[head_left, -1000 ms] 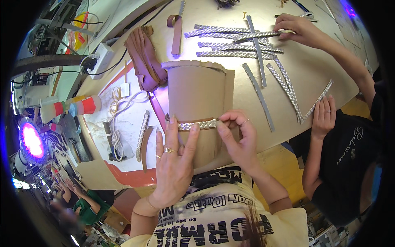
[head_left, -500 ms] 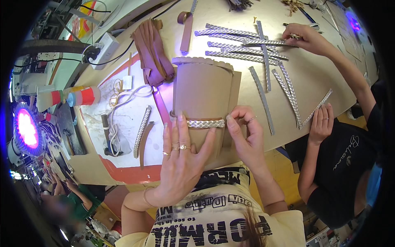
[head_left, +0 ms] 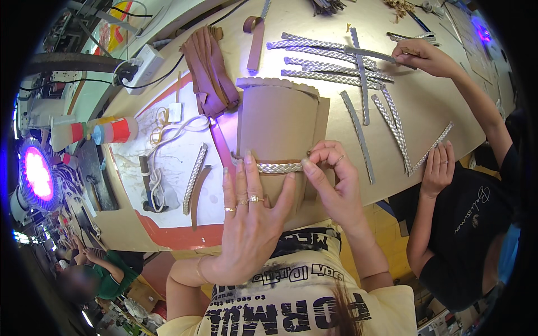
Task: The person measures a braided cord against a cardboard template, applies glue from a squeeze bottle, and presses the cord onto the template. The person repeats this process with additional braided cords, aligning them along the template edges.
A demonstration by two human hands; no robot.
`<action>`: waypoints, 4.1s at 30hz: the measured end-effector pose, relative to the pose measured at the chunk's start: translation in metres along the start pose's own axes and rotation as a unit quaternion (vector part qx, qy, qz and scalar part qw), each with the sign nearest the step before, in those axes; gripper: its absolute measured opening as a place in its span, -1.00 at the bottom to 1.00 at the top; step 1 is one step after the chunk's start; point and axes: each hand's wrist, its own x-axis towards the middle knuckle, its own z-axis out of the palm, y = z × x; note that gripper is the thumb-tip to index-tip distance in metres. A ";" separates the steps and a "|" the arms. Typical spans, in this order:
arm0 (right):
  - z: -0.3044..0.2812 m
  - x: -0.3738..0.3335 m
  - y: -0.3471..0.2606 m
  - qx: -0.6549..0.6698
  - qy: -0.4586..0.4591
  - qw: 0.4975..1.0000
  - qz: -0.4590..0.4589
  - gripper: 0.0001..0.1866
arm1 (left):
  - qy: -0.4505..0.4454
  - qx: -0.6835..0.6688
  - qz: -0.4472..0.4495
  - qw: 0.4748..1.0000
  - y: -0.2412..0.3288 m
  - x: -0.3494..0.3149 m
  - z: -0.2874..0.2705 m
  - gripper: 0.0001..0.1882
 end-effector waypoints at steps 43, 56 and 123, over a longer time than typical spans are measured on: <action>0.026 -0.009 0.034 0.020 0.110 0.993 -0.026 -0.76 | 0.087 -0.115 -0.025 0.989 -0.017 0.003 -0.003 -0.46; 0.015 -0.013 -0.010 0.043 -0.048 0.989 -0.135 -0.54 | 0.241 -0.400 -0.020 0.884 -0.045 -0.002 0.008 -0.76; 0.132 -0.026 -0.061 0.043 -0.415 0.904 0.095 -0.64 | 0.360 -0.787 -0.084 0.493 -0.139 -0.054 -0.024 -0.67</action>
